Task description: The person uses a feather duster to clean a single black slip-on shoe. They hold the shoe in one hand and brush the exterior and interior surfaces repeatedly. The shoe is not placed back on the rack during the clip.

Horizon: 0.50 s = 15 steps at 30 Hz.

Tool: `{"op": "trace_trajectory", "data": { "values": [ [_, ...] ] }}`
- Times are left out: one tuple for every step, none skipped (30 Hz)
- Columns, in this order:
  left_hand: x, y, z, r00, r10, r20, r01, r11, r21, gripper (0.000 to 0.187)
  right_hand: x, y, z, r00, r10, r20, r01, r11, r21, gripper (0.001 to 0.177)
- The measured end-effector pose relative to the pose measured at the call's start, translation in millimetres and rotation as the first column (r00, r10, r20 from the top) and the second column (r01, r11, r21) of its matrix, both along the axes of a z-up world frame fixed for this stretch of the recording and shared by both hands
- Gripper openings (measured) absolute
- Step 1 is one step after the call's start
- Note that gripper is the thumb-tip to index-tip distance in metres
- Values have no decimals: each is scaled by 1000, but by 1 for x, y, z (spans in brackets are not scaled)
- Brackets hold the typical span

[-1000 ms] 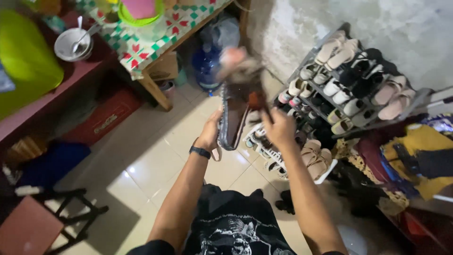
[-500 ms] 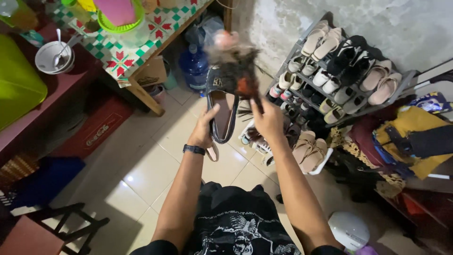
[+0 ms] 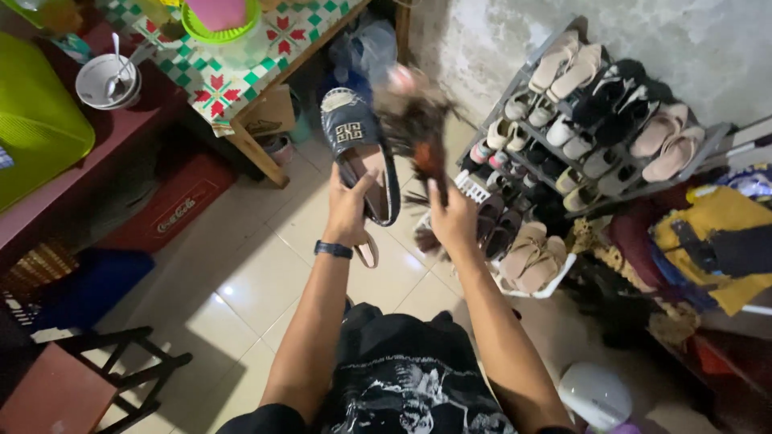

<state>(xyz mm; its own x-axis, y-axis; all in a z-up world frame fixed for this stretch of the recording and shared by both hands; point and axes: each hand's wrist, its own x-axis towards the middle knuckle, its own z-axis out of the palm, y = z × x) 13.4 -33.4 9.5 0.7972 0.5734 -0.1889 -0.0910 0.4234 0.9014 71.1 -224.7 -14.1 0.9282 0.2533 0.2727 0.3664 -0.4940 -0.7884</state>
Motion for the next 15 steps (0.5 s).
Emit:
{"op": "trace_trajectory", "data": {
  "values": [
    [-1, -6, -4, 999, 3, -39, -4, 1000, -16, 48, -5, 6, -1, 999, 5, -34, -4, 1000, 24, 27],
    [-3, -7, -10, 1000, 29, 2, -28, 999, -45, 50, -14, 13, -6, 999, 49, 12, -49, 999, -5, 23],
    [1, -7, -15, 997, 54, 52, -49, 996, -78, 53, -17, 20, -12, 993, 94, 66, -91, 995, -38, 20],
    [5, -6, -21, 992, 80, 101, -69, 991, -112, 56, -19, 19, -19, 983, 140, 118, -131, 989, -74, 16],
    [8, 3, -25, 985, 97, 140, -83, 992, -97, 57, -22, 13, -25, 976, 168, 137, -161, 985, -56, 20],
    [8, 14, -27, 977, 112, 179, -98, 992, -83, 58, -31, 4, -32, 968, 195, 156, -191, 981, -38, 25],
    [6, 25, -29, 968, 134, 213, -123, 990, -66, 58, -44, -2, -41, 958, 230, 170, -230, 973, -18, 31],
    [4, 33, -29, 958, 171, 232, -153, 984, -96, 52, -53, -11, -49, 956, 257, 144, -260, 966, 2, 29],
    [2, 40, -28, 946, 206, 249, -179, 976, -127, 46, -60, -23, -56, 953, 281, 117, -285, 958, 20, 26],
    [-1, 45, -26, 934, 240, 265, -204, 966, -159, 41, -67, -33, -62, 952, 281, 125, -282, 959, -11, 29],
    [0, 49, -23, 935, 257, 243, -236, 965, -115, 43, -70, -40, -67, 949, 282, 138, -279, 959, -41, 32],
    [1, 51, -21, 935, 276, 221, -267, 961, -70, 46, -70, -42, -69, 947, 283, 152, -275, 959, -70, 35],
    [0, 50, -20, 935, 293, 199, -294, 955, -28, 48, -71, -41, -70, 962, 246, 118, -244, 969, -34, 29],
    [-1, 46, -20, 945, 270, 185, -288, 954, 77, 49, -70, -38, -67, 974, 210, 82, -210, 978, 0, 23],
    [-1, 41, -21, 953, 247, 173, -278, 943, 183, 51, -66, -31, -62, 984, 172, 49, -174, 984, 37, 18]
  ]
}}
